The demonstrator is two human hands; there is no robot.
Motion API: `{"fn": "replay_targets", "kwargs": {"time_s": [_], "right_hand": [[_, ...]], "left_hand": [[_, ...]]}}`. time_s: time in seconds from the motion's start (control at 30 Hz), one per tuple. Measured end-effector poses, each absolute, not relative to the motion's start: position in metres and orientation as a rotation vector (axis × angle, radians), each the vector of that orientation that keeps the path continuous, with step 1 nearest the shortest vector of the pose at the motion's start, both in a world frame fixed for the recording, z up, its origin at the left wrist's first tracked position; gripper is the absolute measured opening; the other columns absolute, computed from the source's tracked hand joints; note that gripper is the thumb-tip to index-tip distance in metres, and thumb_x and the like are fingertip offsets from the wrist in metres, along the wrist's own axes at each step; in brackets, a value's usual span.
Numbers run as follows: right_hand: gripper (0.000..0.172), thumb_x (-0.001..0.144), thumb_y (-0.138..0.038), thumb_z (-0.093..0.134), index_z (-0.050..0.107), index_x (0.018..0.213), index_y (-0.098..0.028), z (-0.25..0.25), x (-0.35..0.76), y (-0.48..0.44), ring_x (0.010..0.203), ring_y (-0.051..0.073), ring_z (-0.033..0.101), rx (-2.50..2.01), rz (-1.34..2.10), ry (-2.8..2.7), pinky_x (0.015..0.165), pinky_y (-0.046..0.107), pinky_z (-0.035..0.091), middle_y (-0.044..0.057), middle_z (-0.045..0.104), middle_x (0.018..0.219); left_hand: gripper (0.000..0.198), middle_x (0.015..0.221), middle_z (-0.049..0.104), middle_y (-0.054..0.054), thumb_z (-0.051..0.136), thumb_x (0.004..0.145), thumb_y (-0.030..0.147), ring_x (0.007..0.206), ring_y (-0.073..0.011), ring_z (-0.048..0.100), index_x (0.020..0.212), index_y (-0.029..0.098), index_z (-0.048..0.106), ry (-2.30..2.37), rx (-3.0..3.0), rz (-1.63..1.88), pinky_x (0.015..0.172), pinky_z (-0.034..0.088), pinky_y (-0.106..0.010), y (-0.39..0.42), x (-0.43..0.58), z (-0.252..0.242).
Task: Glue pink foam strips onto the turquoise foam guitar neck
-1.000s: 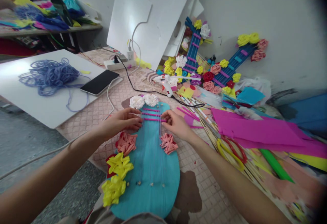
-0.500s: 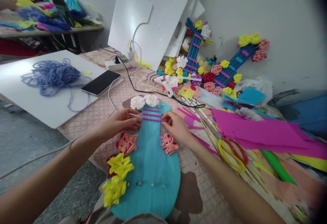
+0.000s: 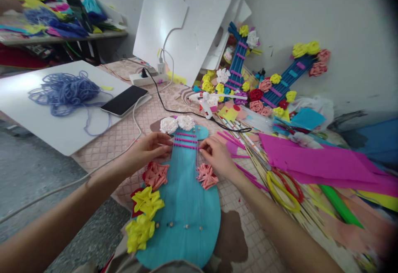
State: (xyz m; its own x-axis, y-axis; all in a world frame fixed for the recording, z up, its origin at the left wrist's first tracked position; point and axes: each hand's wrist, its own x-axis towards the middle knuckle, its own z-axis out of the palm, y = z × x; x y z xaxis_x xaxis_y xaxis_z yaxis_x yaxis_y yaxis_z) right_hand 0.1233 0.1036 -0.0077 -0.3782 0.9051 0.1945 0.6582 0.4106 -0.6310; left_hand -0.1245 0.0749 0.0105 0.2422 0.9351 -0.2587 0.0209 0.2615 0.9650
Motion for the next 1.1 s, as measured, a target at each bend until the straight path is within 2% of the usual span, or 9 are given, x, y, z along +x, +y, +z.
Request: {"fn": "replay_targets", "kwargs": {"time_s": [0.37,0.73,0.97,1.1], "right_hand": [[0.011,0.078,-0.009,0.054,0.054,0.075,-0.020,-0.013,0.118,0.108,0.072,0.015,0.052,-1.330,0.570,-2.144,0.065,0.027,0.040,0.000,0.055,0.078],[0.011,0.078,-0.009,0.055,0.056,0.076,-0.020,-0.011,0.118,0.107,0.072,0.015,0.052,-1.319,0.599,-2.150,0.064,0.027,0.039,0.000,0.055,0.077],[0.014,0.075,-0.012,0.059,0.057,0.087,-0.019,-0.011,0.125,0.107,0.067,0.013,0.051,-1.320,0.666,-2.122,0.061,0.026,0.042,0.000,0.056,0.083],[0.009,0.077,-0.013,0.058,0.058,0.084,-0.019,-0.010,0.126,0.107,0.068,0.013,0.051,-1.291,0.643,-2.129,0.061,0.026,0.042,0.001,0.055,0.083]], "left_hand": [[0.041,0.114,0.063,-0.008,0.068,0.077,0.036,0.102,-0.0210,0.063,0.110,0.019,0.051,1.052,1.184,0.921,0.081,0.055,-0.034,0.076,-0.129,-0.006],[0.040,0.112,0.064,-0.007,0.068,0.077,0.036,0.101,-0.0211,0.063,0.109,0.019,0.050,1.041,1.202,0.961,0.080,0.055,-0.035,0.076,-0.128,-0.008],[0.040,0.114,0.063,-0.008,0.066,0.080,0.035,0.104,-0.0210,0.062,0.112,0.020,0.049,1.042,1.225,0.943,0.084,0.053,-0.036,0.074,-0.129,-0.007],[0.039,0.117,0.061,-0.009,0.066,0.080,0.034,0.107,-0.0220,0.061,0.112,0.019,0.049,1.039,1.225,0.951,0.085,0.053,-0.037,0.075,-0.129,-0.009]]}}
